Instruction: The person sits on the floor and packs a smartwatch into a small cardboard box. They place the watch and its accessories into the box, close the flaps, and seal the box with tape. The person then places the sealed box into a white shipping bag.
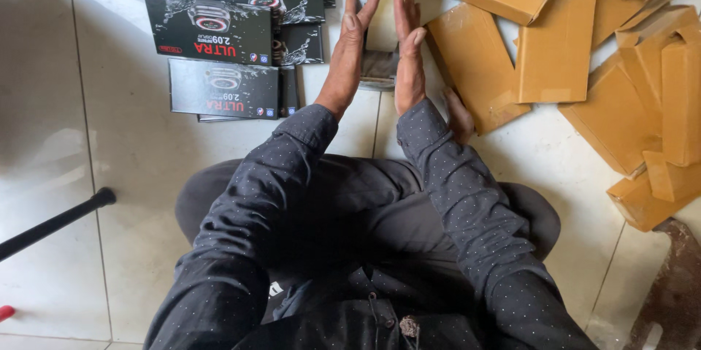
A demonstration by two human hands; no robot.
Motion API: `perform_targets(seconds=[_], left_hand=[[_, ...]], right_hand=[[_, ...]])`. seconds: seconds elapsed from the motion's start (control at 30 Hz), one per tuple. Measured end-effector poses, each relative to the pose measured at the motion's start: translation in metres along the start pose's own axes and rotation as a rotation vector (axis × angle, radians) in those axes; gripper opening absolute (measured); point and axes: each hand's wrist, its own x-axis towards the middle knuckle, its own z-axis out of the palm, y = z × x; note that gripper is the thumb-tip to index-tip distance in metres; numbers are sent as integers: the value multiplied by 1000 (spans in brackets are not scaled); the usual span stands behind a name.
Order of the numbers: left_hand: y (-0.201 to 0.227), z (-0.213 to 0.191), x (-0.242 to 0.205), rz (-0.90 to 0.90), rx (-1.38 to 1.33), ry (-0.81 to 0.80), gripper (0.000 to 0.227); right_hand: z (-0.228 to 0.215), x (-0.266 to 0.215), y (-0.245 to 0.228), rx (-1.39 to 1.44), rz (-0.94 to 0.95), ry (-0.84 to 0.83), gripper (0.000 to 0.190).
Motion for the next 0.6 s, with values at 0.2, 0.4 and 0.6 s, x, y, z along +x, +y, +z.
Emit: perform_targets(seconds=[0.2,0.4,0.6], left_hand=[[-10,-1,7,16,-26,-11,88],[-15,-11,9,52,-204,8,96],[-12,-14,7,-4,-231,16,97]], right_hand=[[-8,-2,-1,108,10,-13,76],[-55,10,1,-59,-108,136,51],[-127,63,-2,-997,-160,92,81]])
